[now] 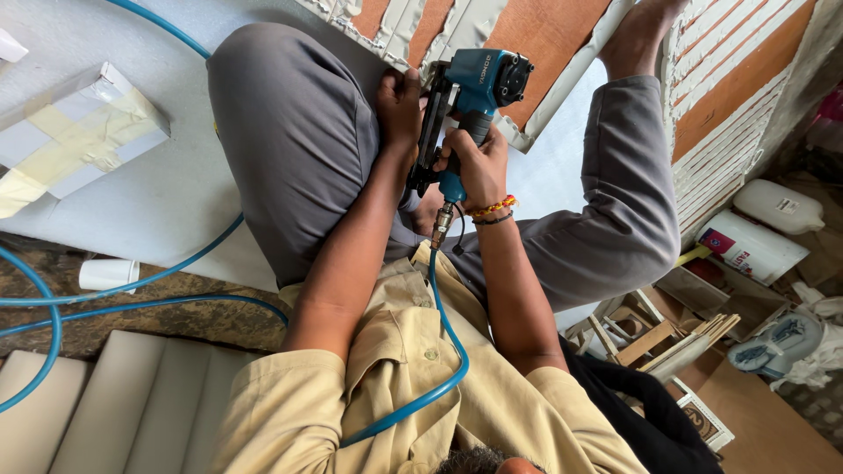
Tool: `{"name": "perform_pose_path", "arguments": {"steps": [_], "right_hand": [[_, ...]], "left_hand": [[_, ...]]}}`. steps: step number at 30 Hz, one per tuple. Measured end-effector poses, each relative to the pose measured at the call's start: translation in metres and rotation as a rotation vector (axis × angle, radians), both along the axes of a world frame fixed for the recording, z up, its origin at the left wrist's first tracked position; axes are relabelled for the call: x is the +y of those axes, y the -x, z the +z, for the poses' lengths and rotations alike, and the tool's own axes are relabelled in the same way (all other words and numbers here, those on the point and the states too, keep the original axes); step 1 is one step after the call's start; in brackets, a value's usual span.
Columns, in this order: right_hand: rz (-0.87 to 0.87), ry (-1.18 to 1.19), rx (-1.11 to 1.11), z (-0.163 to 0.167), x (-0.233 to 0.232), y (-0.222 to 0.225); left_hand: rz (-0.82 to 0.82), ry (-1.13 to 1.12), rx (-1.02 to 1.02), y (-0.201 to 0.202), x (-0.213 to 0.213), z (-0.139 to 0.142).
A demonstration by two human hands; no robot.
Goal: The person sits on the workshop floor and uses a pneumatic nail gun to fasten light-colored decorative strips onto wooden panels laid around them. They position each strip on a panel, press it flat by hand, and drive nails along it, working through several panels one at a time.
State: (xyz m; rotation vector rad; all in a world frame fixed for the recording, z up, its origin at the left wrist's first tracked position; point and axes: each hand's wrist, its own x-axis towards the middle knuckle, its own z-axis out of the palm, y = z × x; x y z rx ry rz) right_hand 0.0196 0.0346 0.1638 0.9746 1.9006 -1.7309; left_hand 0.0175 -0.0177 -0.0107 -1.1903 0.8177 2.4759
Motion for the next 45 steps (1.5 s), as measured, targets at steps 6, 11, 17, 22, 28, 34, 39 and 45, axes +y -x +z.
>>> {"name": "perform_pose_path", "arguments": {"steps": [6,11,17,22,28,34,39,45], "right_hand": [[0.008,-0.029,-0.017,-0.003,-0.006,0.001],[-0.078,0.013,-0.007,0.003,0.007,0.003],[-0.169,-0.001,0.129,0.022,0.050,0.035],[-0.127,-0.024,0.194,0.021,0.087,0.097],[-0.079,-0.002,0.227,-0.015,0.114,0.186],[0.015,0.021,0.279,-0.046,0.133,0.250],[0.067,-0.005,0.259,-0.053,0.137,0.276],[0.136,-0.056,0.255,-0.052,0.132,0.279]], "left_hand": [[0.038,0.006,0.056,-0.002,0.002,-0.007],[0.007,-0.073,0.004,-0.002,0.001,-0.005],[0.061,-0.157,-0.068,-0.001,0.002,0.000],[-0.090,0.000,0.011,0.002,0.014,0.008],[-0.080,0.056,-0.078,0.004,0.023,0.013],[-0.096,0.195,-0.106,0.006,0.035,0.020],[-0.101,0.320,-0.070,0.005,0.042,0.015],[-0.126,0.357,-0.073,0.008,0.037,0.023]]}}
